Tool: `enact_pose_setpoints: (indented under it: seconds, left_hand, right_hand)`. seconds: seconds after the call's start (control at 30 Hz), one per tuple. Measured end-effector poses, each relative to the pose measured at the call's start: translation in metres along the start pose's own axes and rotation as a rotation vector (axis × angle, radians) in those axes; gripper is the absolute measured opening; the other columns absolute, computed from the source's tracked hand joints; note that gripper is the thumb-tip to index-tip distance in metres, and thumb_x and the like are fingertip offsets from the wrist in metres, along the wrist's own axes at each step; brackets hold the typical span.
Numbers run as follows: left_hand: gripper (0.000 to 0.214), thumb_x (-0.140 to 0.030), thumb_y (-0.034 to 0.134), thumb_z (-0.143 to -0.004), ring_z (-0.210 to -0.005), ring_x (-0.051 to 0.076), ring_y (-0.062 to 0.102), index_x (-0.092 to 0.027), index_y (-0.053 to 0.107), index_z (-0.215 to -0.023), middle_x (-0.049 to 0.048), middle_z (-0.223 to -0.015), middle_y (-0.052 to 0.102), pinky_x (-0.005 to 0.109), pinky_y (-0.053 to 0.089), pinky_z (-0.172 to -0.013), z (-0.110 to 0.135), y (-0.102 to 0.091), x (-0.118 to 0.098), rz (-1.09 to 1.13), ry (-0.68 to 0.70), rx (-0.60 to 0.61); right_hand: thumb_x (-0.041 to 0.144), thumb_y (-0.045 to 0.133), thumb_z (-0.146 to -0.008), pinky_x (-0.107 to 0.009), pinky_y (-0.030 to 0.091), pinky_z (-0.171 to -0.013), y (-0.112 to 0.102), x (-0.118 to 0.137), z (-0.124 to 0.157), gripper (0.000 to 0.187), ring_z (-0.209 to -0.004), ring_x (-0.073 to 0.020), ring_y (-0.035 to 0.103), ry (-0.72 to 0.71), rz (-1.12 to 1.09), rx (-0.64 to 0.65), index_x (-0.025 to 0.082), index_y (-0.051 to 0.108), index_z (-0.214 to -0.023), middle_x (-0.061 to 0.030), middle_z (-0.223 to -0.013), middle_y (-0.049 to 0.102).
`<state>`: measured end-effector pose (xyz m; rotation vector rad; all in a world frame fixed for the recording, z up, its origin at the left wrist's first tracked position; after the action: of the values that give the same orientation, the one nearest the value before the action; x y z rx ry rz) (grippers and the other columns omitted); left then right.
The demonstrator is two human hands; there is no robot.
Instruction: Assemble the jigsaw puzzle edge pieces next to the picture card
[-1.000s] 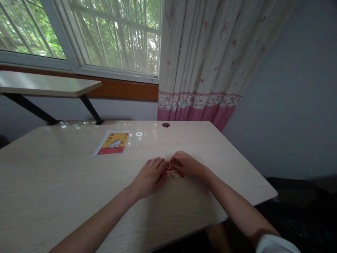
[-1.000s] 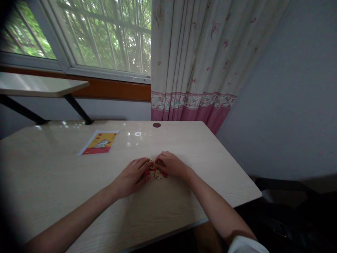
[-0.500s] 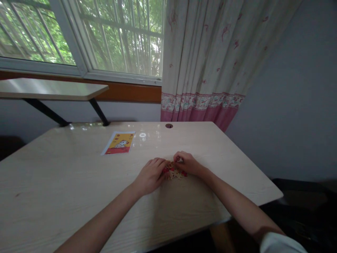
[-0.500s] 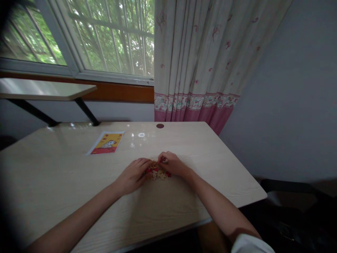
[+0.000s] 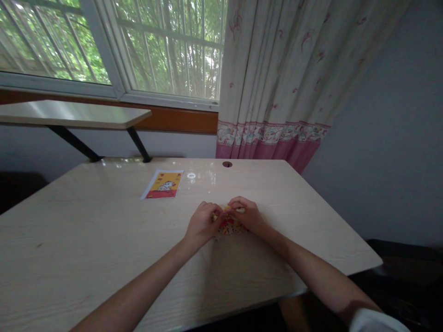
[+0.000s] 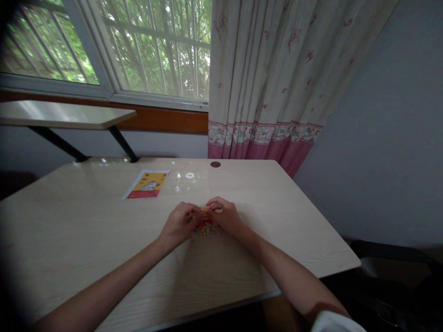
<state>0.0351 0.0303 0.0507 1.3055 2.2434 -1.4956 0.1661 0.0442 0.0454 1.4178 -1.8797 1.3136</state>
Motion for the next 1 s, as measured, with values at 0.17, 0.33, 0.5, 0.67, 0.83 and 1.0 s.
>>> enact_pose_setpoints:
  seconds: [0.17,0.33,0.5,0.67,0.83,1.0]
  left_hand:
    - [0.016,-0.031,0.052,-0.082,-0.07,0.016,0.053,-0.018,0.061,-0.076,0.0022,-0.068,0.062,0.028,0.042,-0.065,-0.002,-0.006,0.001,0.085,-0.001,-0.042]
    - [0.016,-0.03,0.055,-0.078,-0.068,0.015,0.054,-0.018,0.063,-0.074,0.0025,-0.069,0.062,0.026,0.043,-0.062,-0.001,-0.008,0.008,0.242,-0.098,-0.059]
    - [0.021,-0.035,0.058,-0.073,-0.055,0.012,0.048,-0.015,0.064,-0.072,0.0,-0.061,0.058,0.022,0.039,-0.052,0.004,-0.004,0.023,0.469,-0.289,-0.072]
    - [0.022,-0.036,0.063,-0.069,-0.053,0.011,0.045,-0.014,0.066,-0.071,-0.001,-0.057,0.055,0.021,0.036,-0.049,0.005,0.0,0.027,0.527,-0.339,-0.061]
    - [0.027,-0.039,0.062,-0.072,-0.057,0.014,0.054,-0.013,0.068,-0.075,0.003,-0.063,0.063,0.023,0.042,-0.053,0.006,0.008,0.033,0.643,-0.386,-0.019]
    - [0.03,-0.042,0.061,-0.074,-0.065,0.017,0.06,-0.013,0.069,-0.08,0.007,-0.074,0.069,0.026,0.047,-0.06,0.006,0.012,0.034,0.738,-0.378,-0.023]
  right_hand:
    - [0.037,0.062,-0.078,-0.022,0.051,-0.064,0.001,0.002,0.001,0.019,-0.067,-0.0132,0.066,-0.014,-0.056,0.025,0.018,0.061,-0.082,-0.0012,-0.074,0.068]
    - [0.033,0.056,-0.084,-0.024,0.051,-0.067,-0.004,0.009,0.002,0.018,-0.071,-0.0132,0.065,-0.081,0.036,0.02,0.019,0.063,-0.091,-0.0023,-0.079,0.069]
    - [0.032,0.058,-0.084,-0.028,0.048,-0.071,-0.012,0.022,0.002,0.015,-0.07,-0.0145,0.062,-0.205,0.232,-0.018,0.019,0.066,-0.086,-0.0042,-0.076,0.068]
    - [0.033,0.056,-0.085,-0.029,0.044,-0.071,-0.01,0.029,0.004,0.016,-0.066,-0.0138,0.06,-0.282,0.278,0.001,0.021,0.067,-0.083,-0.0024,-0.072,0.068]
    - [0.037,0.051,-0.088,-0.03,0.042,-0.071,-0.008,0.029,0.004,0.023,-0.067,-0.0142,0.059,-0.293,0.329,0.01,0.021,0.066,-0.082,-0.0026,-0.072,0.067]
    - [0.039,0.049,-0.089,-0.03,0.043,-0.072,-0.016,0.031,0.003,0.025,-0.068,-0.0151,0.058,-0.258,0.362,-0.073,0.02,0.064,-0.081,-0.0036,-0.072,0.066]
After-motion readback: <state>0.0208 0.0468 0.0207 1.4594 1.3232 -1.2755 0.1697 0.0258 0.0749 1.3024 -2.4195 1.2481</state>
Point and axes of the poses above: each hand's wrist, its own z-axis away from the middle knuckle, its own y-axis out of the palm, x = y × z, the point moved 9 cm from there along -z, towards the middle knuckle
